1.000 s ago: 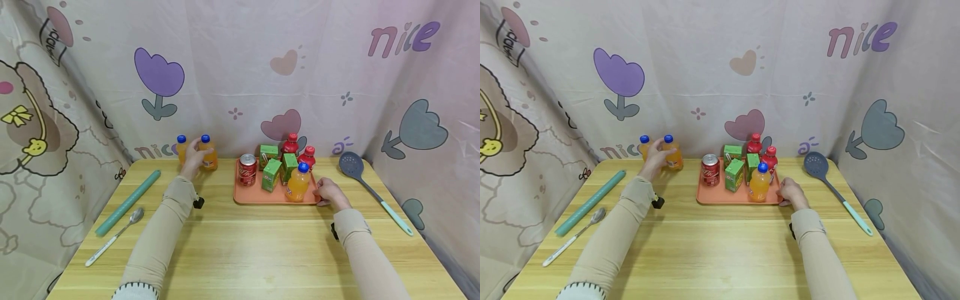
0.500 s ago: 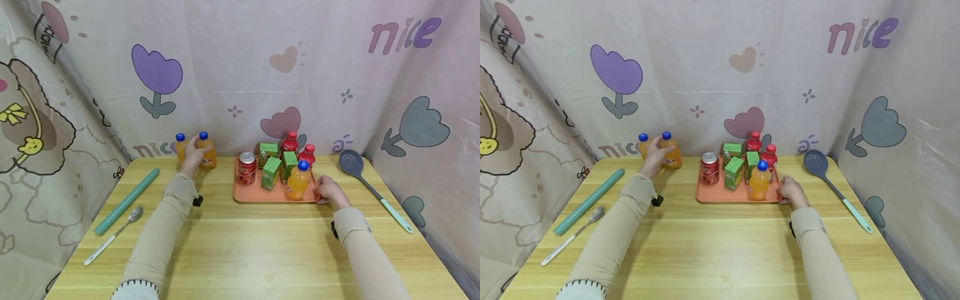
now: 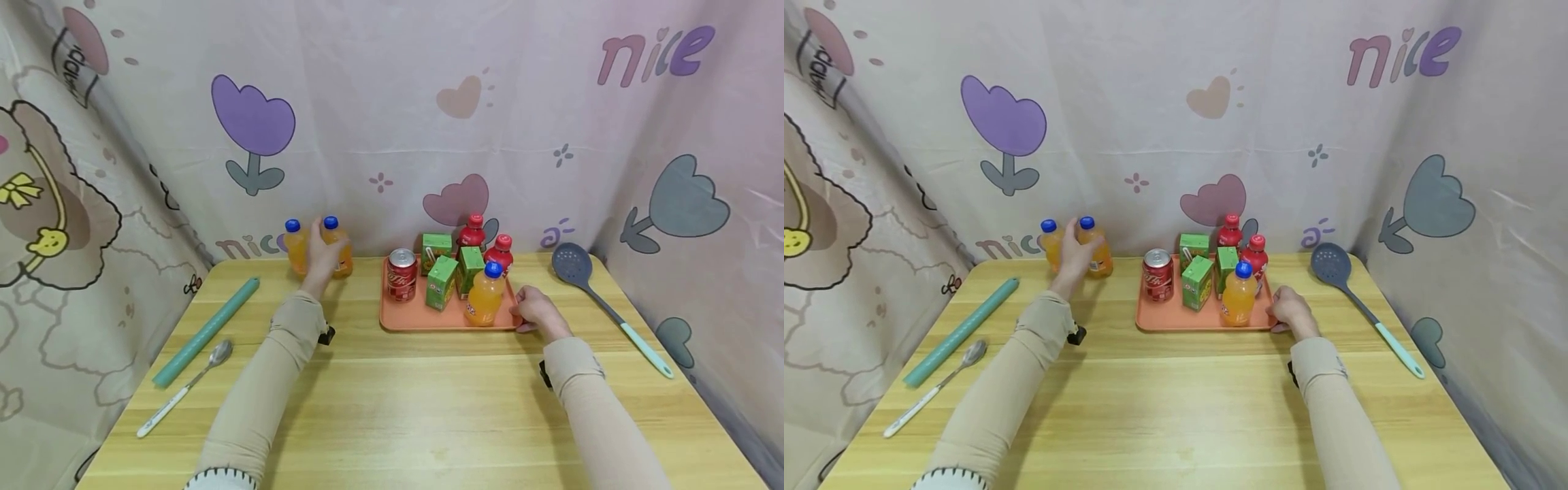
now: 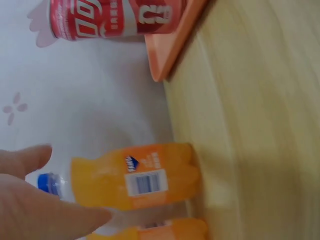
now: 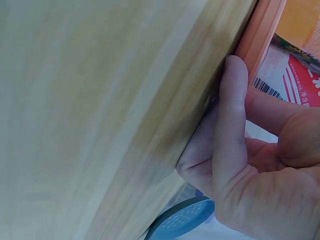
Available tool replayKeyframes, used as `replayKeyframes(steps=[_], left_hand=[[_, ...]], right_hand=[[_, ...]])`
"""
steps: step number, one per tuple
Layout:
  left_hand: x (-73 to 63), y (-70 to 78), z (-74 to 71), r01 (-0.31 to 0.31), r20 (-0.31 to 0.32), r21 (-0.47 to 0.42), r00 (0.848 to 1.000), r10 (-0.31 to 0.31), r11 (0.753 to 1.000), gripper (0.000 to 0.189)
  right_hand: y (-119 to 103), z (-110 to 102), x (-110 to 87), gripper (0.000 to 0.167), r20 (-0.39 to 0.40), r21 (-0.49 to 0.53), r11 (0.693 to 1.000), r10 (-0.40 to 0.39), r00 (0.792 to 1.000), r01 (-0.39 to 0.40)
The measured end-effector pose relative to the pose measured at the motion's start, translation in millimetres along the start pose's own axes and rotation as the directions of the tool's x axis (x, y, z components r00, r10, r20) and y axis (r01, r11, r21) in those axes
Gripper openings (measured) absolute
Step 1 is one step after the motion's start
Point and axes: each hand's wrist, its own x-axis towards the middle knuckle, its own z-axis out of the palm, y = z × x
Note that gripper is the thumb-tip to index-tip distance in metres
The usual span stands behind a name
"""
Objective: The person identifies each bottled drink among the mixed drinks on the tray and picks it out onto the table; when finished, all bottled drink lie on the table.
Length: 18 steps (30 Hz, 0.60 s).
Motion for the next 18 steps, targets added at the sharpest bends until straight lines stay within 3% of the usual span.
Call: replayKeyframes(steps=[6,11,15,18], left_hand=[[-3.6,13.2,-3.4,-0.081,-0.061,-0.018,0.995,0.08,0.997,0.07],[-9.4,30.5,-3.8,-0.193,-0.037,0.022,0.98,0.194,0.981,0.069],[-22.1,48.3,7.0,-0.297,0.045,0.077,0.955,0.294,0.952,0.072],[-32.0,57.2,19.3,-0.411,0.104,0.164,0.911,0.399,0.897,0.075]], right_hand=[[-1,0,0.7,0.015,0.009,-0.007,1.0,0.002,1.0,-0.002],[-5,-2,-2.9,0.016,0.006,-0.004,1.0,-0.001,1.0,0.001],[-5,-3,-4.3,0.017,0.003,-0.011,1.0,0.002,1.0,-0.002],[-4,-2,-3.2,0.016,0.005,-0.009,1.0,0.01,1.0,-0.01]])
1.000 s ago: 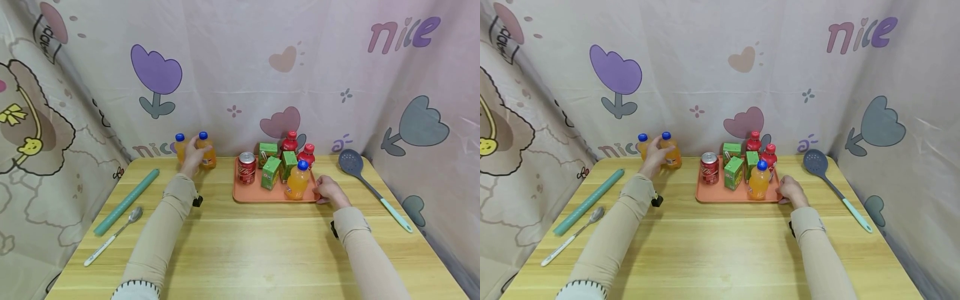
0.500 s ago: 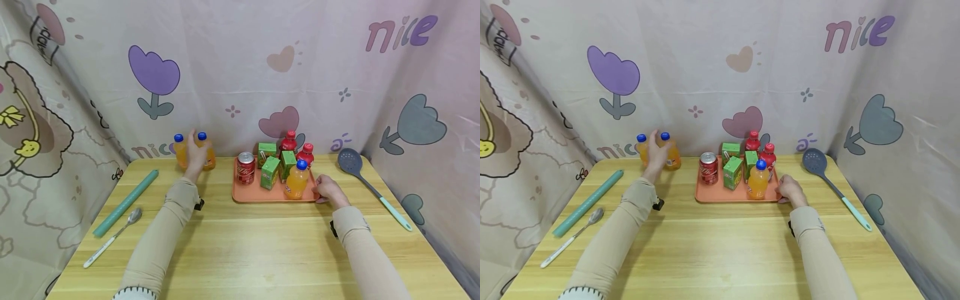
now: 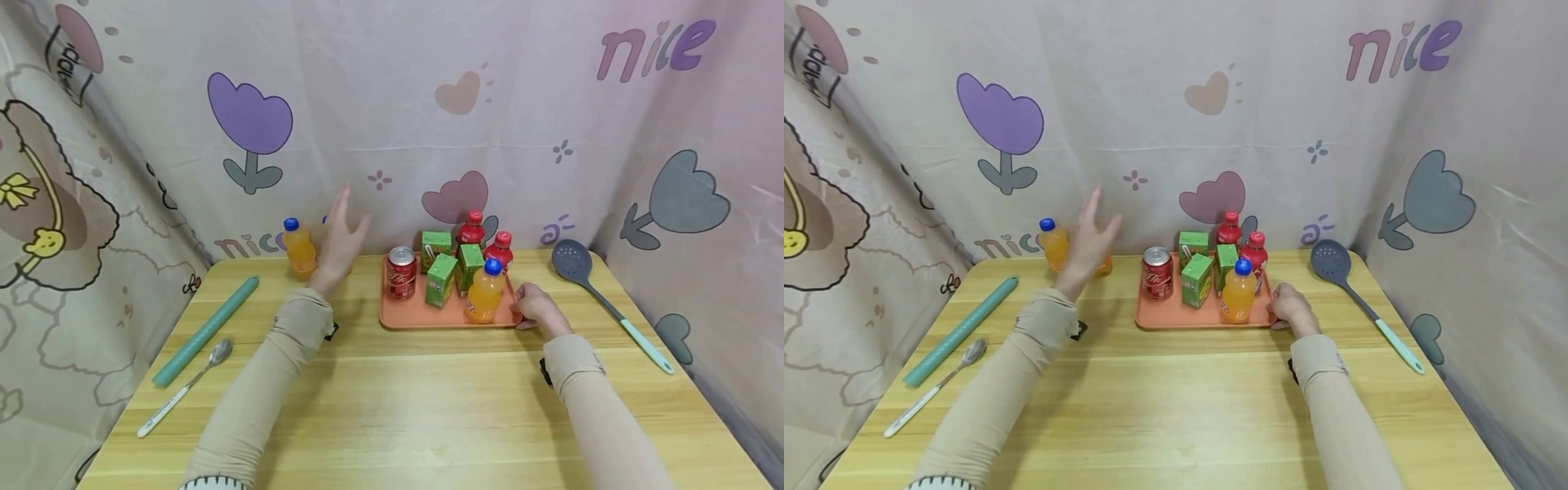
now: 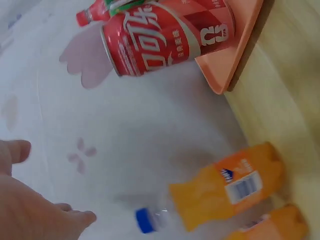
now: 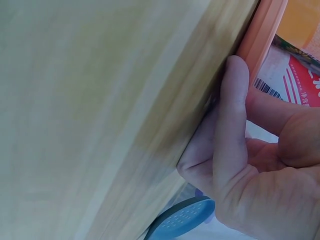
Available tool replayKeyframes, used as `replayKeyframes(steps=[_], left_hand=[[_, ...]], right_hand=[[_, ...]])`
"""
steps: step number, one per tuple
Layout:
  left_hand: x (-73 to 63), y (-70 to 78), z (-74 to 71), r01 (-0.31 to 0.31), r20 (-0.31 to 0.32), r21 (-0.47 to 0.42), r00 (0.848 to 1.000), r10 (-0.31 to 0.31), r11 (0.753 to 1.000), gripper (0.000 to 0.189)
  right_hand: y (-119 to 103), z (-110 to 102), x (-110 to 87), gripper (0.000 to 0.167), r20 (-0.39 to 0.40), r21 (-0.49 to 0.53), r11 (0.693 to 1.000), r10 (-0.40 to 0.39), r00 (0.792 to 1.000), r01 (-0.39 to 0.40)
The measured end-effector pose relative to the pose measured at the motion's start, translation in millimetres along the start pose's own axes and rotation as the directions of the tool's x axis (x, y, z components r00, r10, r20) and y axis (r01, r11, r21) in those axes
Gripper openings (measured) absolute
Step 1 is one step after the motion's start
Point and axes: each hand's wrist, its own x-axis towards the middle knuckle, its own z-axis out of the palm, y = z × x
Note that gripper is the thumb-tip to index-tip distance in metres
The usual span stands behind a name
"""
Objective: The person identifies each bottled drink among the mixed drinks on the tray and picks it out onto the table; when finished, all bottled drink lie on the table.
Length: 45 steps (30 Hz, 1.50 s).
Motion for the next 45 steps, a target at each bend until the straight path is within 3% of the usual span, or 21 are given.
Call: replayKeyframes(steps=[4,7,14,16,21,25,28,32,38,41,45], left_hand=[[-5.4,12.6,15.6,-0.182,0.053,0.128,0.983,0.177,0.975,0.078],[-10.5,19.7,24.7,-0.267,0.098,0.177,0.963,0.253,0.947,0.079],[-22.9,32.8,44.2,-0.345,0.193,0.202,0.932,0.308,0.917,0.081],[-28.1,34.2,52.7,-0.369,0.256,0.232,0.916,0.309,0.9,0.083],[-44.0,34.3,77.9,-0.436,0.414,0.286,0.859,0.3,0.853,0.085],[-52.7,37.5,93.2,-0.465,0.491,0.278,0.821,0.292,0.841,0.085],[-56.5,42.0,101.2,-0.47,0.529,0.282,0.804,0.274,0.836,0.086],[-60.5,48.0,111.1,-0.481,0.562,0.317,0.789,0.247,0.817,0.087],[-67.2,52.7,129.0,-0.521,0.598,0.405,0.773,0.214,0.752,0.088],[-70.9,52.8,138.8,-0.53,0.603,0.442,0.773,0.197,0.724,0.087],[-74.9,52.9,148.5,-0.526,0.595,0.455,0.78,0.194,0.719,0.084]], right_hand=[[2,1,1.5,0.016,-0.009,-0.005,1.0,0.003,1.0,-0.003],[3,2,1.1,0.016,-0.013,-0.002,1.0,-0.007,1.0,0.007],[-1,2,-4.1,0.016,-0.011,0.007,1.0,-0.027,1.0,0.027],[-2,1,-4.5,0.017,-0.009,0.004,1.0,-0.022,1.0,0.022],[-3,1,-2.8,0.017,-0.009,-0.015,1.0,-0.013,1.0,0.013],[-3,2,-1.4,0.017,-0.008,-0.023,1.0,-0.016,1.0,0.016],[-3,2,-0.9,0.017,-0.007,-0.021,1.0,-0.013,1.0,0.013],[-3,2,0.6,0.015,-0.011,-0.028,1.0,-0.007,1.0,0.007],[-1,3,3.2,0.014,-0.019,-0.041,0.999,0.004,1.0,-0.005],[0,3,3.6,0.014,-0.023,-0.045,0.999,0.009,1.0,-0.01],[2,3,3.1,0.015,-0.024,-0.055,0.998,0.013,1.0,-0.014]])
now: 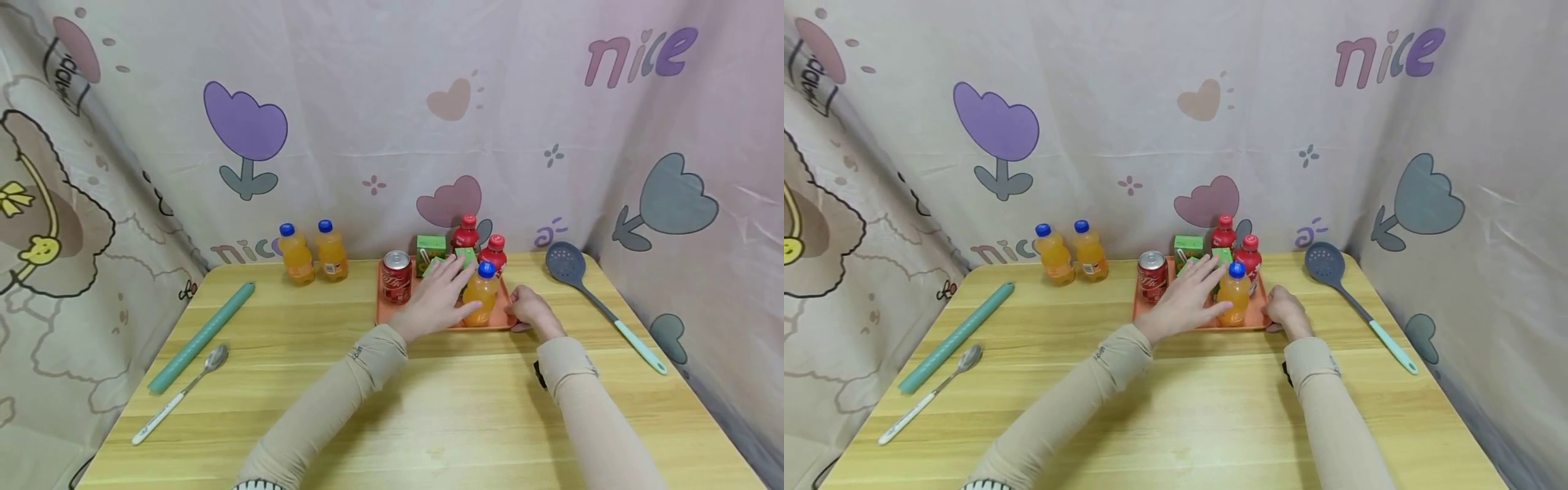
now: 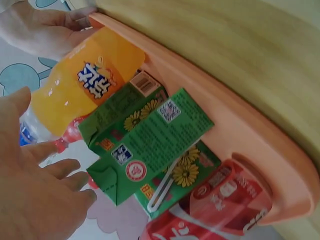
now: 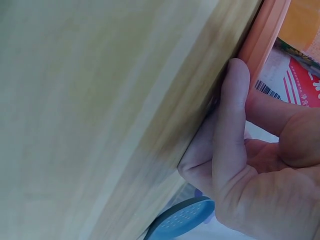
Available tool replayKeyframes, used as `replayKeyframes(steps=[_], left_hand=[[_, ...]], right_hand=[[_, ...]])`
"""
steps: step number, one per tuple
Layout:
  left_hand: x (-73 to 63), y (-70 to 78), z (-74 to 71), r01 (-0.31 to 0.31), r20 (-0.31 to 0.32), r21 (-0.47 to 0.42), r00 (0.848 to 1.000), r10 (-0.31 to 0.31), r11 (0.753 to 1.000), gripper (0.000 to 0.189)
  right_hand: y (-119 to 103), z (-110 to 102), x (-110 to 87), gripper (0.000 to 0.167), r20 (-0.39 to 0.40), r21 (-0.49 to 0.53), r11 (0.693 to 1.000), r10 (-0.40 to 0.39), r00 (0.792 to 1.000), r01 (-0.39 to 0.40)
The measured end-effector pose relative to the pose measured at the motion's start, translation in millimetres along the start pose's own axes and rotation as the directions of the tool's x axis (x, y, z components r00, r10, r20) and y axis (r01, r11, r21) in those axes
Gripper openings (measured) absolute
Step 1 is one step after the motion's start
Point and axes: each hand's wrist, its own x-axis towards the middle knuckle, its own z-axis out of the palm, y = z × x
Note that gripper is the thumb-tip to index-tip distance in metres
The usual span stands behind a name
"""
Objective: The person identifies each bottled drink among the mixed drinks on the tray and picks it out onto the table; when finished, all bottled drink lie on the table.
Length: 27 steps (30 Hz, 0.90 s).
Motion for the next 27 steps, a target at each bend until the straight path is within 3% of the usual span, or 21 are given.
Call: replayKeyframes(steps=[9,16,20,27], left_hand=[[3.5,10.7,10.8,0.085,-0.065,-0.019,0.994,-0.086,0.996,0.083],[7.4,22.8,20.2,0.168,-0.168,-0.013,0.972,-0.168,0.986,0.077],[7.7,26.2,23.7,0.179,-0.248,0.015,0.954,-0.17,0.984,0.072],[4.4,26.6,25.2,0.127,-0.328,0.002,0.937,-0.119,0.992,0.067]], right_hand=[[0,0,-2.5,0.014,-0.01,-0.002,1.0,-0.004,1.0,0.004],[0,1,1.6,0.014,-0.009,-0.01,1.0,0.0,1.0,0.0],[2,2,3.4,0.014,-0.007,-0.002,1.0,-0.008,1.0,0.008],[4,3,3.7,0.015,-0.011,0.028,0.999,-0.018,1.0,0.018]])
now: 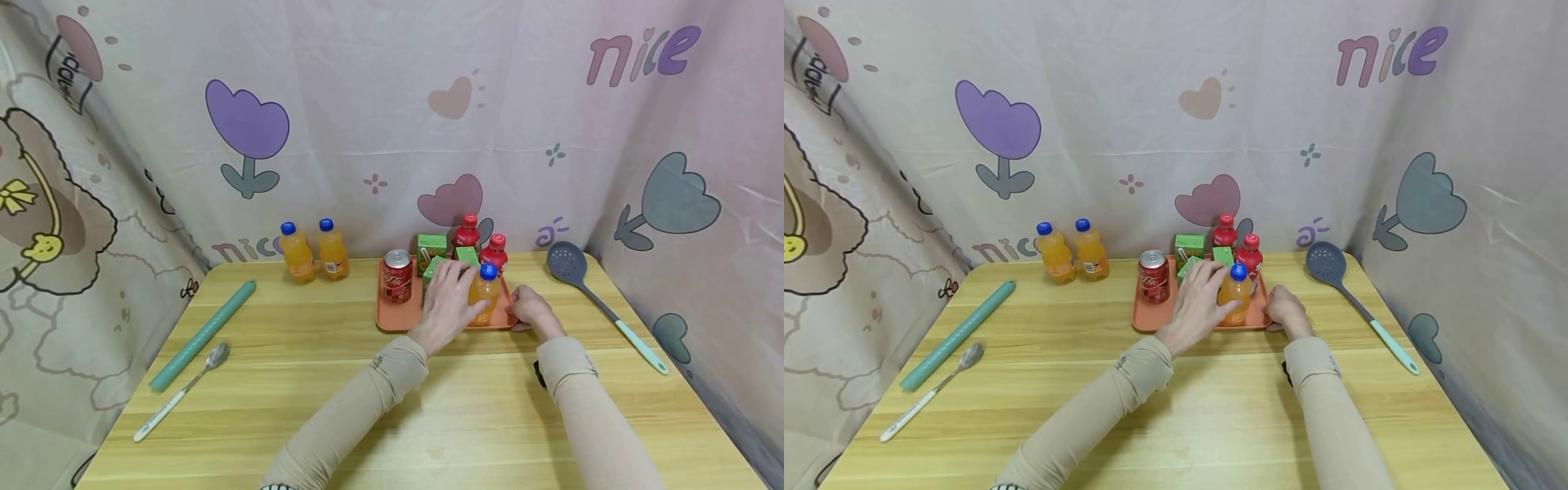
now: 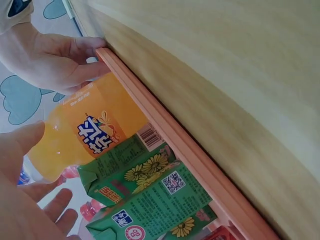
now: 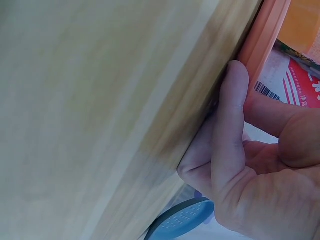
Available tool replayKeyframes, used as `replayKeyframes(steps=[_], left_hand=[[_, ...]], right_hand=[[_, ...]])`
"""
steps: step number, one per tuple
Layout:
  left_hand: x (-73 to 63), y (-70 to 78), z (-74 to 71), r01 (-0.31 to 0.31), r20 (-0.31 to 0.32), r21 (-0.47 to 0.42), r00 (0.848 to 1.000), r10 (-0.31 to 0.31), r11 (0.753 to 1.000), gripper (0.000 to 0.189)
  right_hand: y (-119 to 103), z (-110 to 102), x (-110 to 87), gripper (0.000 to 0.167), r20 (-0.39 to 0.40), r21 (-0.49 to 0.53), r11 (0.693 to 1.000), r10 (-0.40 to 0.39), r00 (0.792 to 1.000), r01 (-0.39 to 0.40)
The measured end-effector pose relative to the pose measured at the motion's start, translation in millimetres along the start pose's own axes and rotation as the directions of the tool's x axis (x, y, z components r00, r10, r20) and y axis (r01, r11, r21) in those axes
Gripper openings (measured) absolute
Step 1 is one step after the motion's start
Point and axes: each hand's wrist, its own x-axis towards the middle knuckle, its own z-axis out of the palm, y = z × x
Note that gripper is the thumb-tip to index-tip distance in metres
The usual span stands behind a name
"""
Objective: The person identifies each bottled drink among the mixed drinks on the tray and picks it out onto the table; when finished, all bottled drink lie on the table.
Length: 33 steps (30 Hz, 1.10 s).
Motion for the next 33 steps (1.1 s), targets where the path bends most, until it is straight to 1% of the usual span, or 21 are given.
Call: replayKeyframes(steps=[2,5,9,12,14,16,18,19,20,21,22,24,25,26,28,29,31,33], left_hand=[[-1.3,-0.1,-1.1,0.0,-0.004,-0.04,1.0,0.0,0.999,0.067],[-3.4,0.2,-2.7,0.017,0.008,-0.115,1.0,-0.016,0.993,0.068],[-4.7,-0.4,-4.6,0.044,0.029,-0.198,0.999,-0.039,0.979,0.069],[-4.5,-1.4,-7.8,0.06,0.031,-0.248,0.998,-0.054,0.967,0.068],[-3.8,-1.6,-11.7,0.072,0.03,-0.284,0.997,-0.066,0.956,0.069],[-3.2,-1.5,-16.5,0.079,0.027,-0.337,0.997,-0.074,0.938,0.069],[-2.2,-1.0,-22.3,0.092,0.036,-0.413,0.996,-0.085,0.906,0.068],[-1.9,-0.8,-25.3,0.103,0.047,-0.459,0.995,-0.091,0.883,0.068],[-1.5,-0.8,-28.3,0.116,0.06,-0.509,0.993,-0.099,0.853,0.068],[-1.2,-0.6,-31.4,0.132,0.077,-0.56,0.991,-0.108,0.818,0.068],[-0.9,-0.6,-34.4,0.151,0.097,-0.609,0.989,-0.116,0.779,0.069],[-0.3,-0.7,-39.6,0.188,0.137,-0.698,0.982,-0.129,0.691,0.069],[-0.1,-0.8,-41.8,0.205,0.157,-0.738,0.979,-0.132,0.643,0.069],[0.2,-0.9,-44.1,0.22,0.172,-0.769,0.975,-0.137,0.599,0.069],[0.5,-1.6,-48.2,0.248,0.2,-0.816,0.969,-0.148,0.523,0.069],[0.6,-2.2,-50.6,0.258,0.214,-0.839,0.966,-0.147,0.479,0.07],[0.4,-3.9,-55.4,0.281,0.24,-0.867,0.959,-0.149,0.412,0.07],[-0.2,-6.6,-60.1,0.302,0.264,-0.881,0.953,-0.15,0.365,0.07]], right_hand=[[-1,0,-0.6,0.015,0.001,0.001,1.0,-0.003,1.0,0.003],[-2,0,-1.5,0.015,0.002,-0.006,1.0,-0.004,1.0,0.004],[-4,0,-2.1,0.015,0.006,-0.016,1.0,0.001,1.0,0.0],[-6,0,-3.5,0.015,0.009,-0.017,1.0,-0.003,1.0,0.003],[-7,-1,-5.1,0.015,0.01,-0.012,1.0,-0.01,1.0,0.01],[-7,-1,-5.6,0.014,0.006,-0.014,1.0,-0.012,1.0,0.012],[-7,-1,-4.8,0.013,0.003,-0.022,1.0,-0.011,1.0,0.011],[-7,-1,-4.2,0.013,0.002,-0.025,1.0,-0.008,1.0,0.008],[-7,0,-3.3,0.012,0.001,-0.029,1.0,-0.002,1.0,0.002],[-7,0,-2.9,0.012,0.0,-0.033,0.999,0.002,1.0,-0.002],[-7,0,-2.8,0.012,0.0,-0.04,0.999,0.001,1.0,-0.001],[-7,0,-3.3,0.013,-0.001,-0.04,0.999,0.003,1.0,-0.003],[-7,0,-3.9,0.013,-0.001,-0.035,0.999,0.004,1.0,-0.004],[-6,0,-4.7,0.014,0.0,-0.031,1.0,0.003,1.0,-0.003],[-5,0,-5.9,0.014,0.003,-0.023,1.0,-0.002,1.0,0.002],[-5,0,-6.3,0.014,0.005,-0.014,1.0,-0.001,1.0,0.001],[-3,0,-6.9,0.014,0.01,-0.006,1.0,-0.004,1.0,0.004],[-2,-1,-6.9,0.014,0.014,-0.005,1.0,-0.014,1.0,0.014]])
